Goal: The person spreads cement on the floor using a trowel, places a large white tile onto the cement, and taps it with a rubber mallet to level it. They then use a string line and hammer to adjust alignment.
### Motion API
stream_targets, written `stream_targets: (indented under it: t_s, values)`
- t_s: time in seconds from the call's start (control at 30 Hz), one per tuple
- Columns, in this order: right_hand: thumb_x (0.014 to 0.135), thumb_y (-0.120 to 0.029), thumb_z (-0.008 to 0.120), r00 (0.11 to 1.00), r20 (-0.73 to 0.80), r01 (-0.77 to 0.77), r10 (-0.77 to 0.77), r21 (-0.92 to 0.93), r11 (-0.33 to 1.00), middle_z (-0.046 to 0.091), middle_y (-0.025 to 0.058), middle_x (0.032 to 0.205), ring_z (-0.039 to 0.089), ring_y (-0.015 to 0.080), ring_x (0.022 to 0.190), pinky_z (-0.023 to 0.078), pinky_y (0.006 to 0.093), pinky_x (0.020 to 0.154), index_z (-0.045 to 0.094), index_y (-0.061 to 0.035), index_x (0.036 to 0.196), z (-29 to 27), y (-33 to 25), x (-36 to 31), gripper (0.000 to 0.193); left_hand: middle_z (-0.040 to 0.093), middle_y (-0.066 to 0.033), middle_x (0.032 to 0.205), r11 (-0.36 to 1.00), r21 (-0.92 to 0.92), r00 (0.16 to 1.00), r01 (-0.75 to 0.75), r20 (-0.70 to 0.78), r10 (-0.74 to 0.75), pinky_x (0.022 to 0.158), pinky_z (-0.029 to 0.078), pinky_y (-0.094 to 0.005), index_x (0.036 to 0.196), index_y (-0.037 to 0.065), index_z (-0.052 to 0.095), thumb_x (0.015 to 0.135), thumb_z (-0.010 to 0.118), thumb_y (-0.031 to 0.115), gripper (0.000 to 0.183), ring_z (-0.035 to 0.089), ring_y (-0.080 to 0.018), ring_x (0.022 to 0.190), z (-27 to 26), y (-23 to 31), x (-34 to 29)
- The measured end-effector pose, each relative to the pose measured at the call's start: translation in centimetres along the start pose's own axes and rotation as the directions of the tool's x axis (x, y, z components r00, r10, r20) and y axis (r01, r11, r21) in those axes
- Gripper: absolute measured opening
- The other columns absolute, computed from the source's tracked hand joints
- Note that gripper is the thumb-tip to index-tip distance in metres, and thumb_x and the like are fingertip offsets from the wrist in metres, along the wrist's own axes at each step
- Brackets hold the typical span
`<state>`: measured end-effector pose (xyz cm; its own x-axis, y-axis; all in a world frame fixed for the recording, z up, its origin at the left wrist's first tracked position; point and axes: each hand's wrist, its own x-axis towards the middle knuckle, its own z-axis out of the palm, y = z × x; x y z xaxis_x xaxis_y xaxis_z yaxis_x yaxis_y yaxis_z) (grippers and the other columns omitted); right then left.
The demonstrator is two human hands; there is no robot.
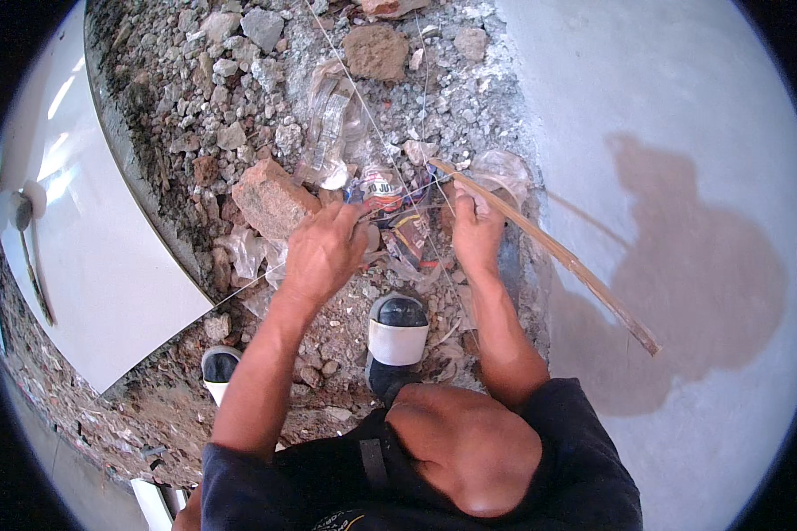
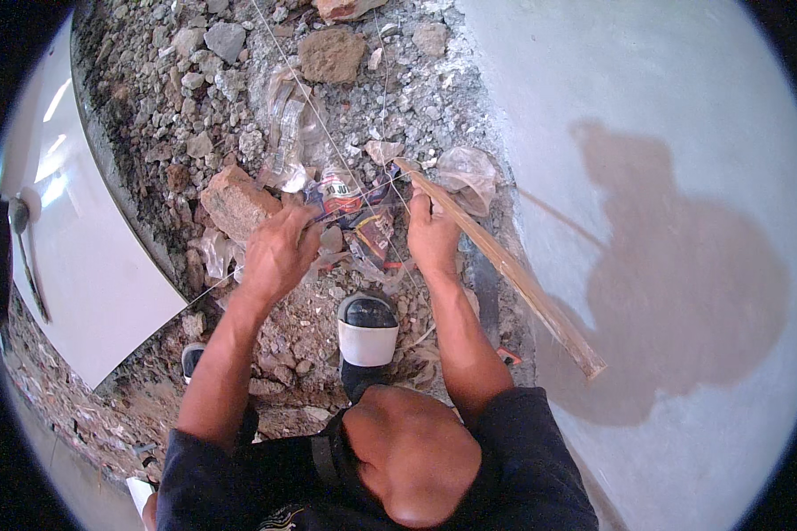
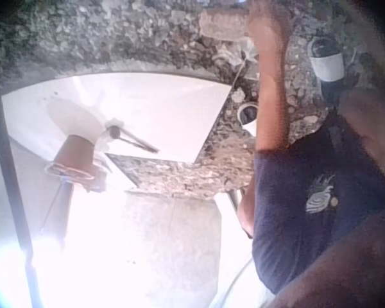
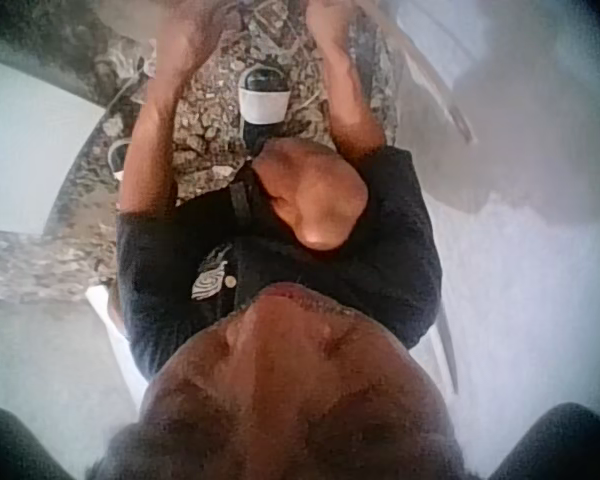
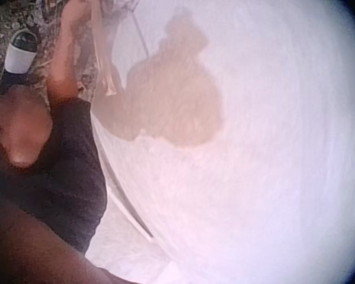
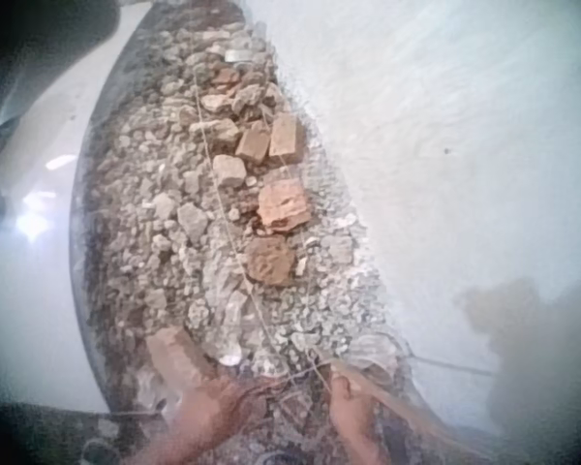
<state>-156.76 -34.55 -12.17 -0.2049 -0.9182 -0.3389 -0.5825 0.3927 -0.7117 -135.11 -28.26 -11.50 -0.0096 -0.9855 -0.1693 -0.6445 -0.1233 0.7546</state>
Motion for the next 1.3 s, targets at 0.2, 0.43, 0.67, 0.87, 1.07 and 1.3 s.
stream_targets:
  t_s: [0.2, 0.43, 0.67, 0.87, 1.07, 1.3]
  values:
    - [0.092, -0.014, 0.054, 0.998, -0.012, 0.056, -0.056, -0.019, 0.998, 0.067, 0.0111, 0.087, 0.062, 0.0196, 0.082, 0.048, 0.0336, 0.076, 0.067, 0.0028, 0.105, 0.2, -0.3, 0.0, 0.025, 0.064, -0.0155, 0.085, 0.968, -0.227, 0.991, 0.11, 0.097, -0.09, 0.067, 0.051, -0.0463, 0.09, 0.005, 0.063, 0.084, 0.062, 0.012, 0.01, 0.064, -0.0365, 0.076, 0.3, -1.5, -0.3]
    - [0.092, -0.011, 0.054, 0.987, 0.096, 0.136, -0.126, -0.096, 0.986, 0.068, 0.0102, 0.09, 0.063, 0.0155, 0.084, 0.049, 0.0292, 0.079, 0.067, 0.002, 0.105, 0.7, 0.1, -2.4, 0.023, 0.066, -0.0168, 0.088, 0.971, -0.238, 1.0, 0.021, -0.01, -0.024, 0.065, 0.05, -0.044, 0.096, 0.004, 0.066, 0.085, 0.06, 0.011, 0.014, 0.064, -0.0374, 0.079, 2.9, 0.5, 1.4]
    - [0.089, -0.011, 0.056, 0.97, 0.144, 0.218, -0.198, -0.14, 0.966, 0.07, 0.0194, 0.089, 0.07, 0.0301, 0.08, 0.053, 0.0377, 0.072, 0.067, -0.0004, 0.105, 1.2, 0.3, -3.2, 0.022, 0.067, -0.0193, 0.086, 0.965, -0.214, 0.986, 0.151, 0.097, -0.133, 0.068, 0.051, -0.0481, 0.097, 0.006, 0.064, 0.086, 0.059, 0.018, 0.017, 0.064, -0.0395, 0.077, 2.0, 0.9, 2.5]
    - [0.088, -0.009, 0.057, 0.952, 0.158, 0.286, -0.263, -0.146, 0.947, 0.07, 0.0194, 0.087, 0.07, 0.0326, 0.079, 0.054, 0.0383, 0.07, 0.067, -0.0024, 0.106, 1.0, 0.7, -3.3, 0.021, 0.067, -0.0206, 0.084, 0.941, -0.234, 0.96, 0.244, 0.194, -0.2, 0.071, 0.05, -0.0481, 0.099, 0.006, 0.065, 0.084, 0.059, 0.018, 0.02, 0.064, -0.0404, 0.078, -0.5, -0.2, 1.0]
    - [0.087, -0.009, 0.058, 0.941, 0.145, 0.329, -0.304, -0.205, 0.922, 0.069, 0.0191, 0.084, 0.069, 0.0334, 0.077, 0.054, 0.0388, 0.068, 0.067, -0.0037, 0.104, 0.9, 0.3, -3.3, 0.02, 0.066, -0.021, 0.083, 0.915, -0.321, 0.964, 0.246, 0.182, -0.195, 0.07, 0.05, -0.048, 0.093, 0.004, 0.065, 0.082, 0.059, 0.015, 0.017, 0.064, -0.0407, 0.078, 0.9, -1.4, 0.8]
    - [0.085, -0.01, 0.061, 0.886, 0.244, 0.454, -0.396, -0.277, 0.847, 0.067, 0.0182, 0.078, 0.067, 0.0361, 0.07, 0.053, 0.043, 0.063, 0.067, -0.0056, 0.103, 1.4, -0.6, -3.7, 0.02, 0.065, -0.0223, 0.084, 0.953, -0.279, 0.992, 0.118, 0.082, -0.099, 0.069, 0.049, -0.0485, 0.092, 0.004, 0.065, 0.083, 0.058, 0.012, 0.014, 0.063, -0.0418, 0.078, 2.2, -0.3, 1.6]
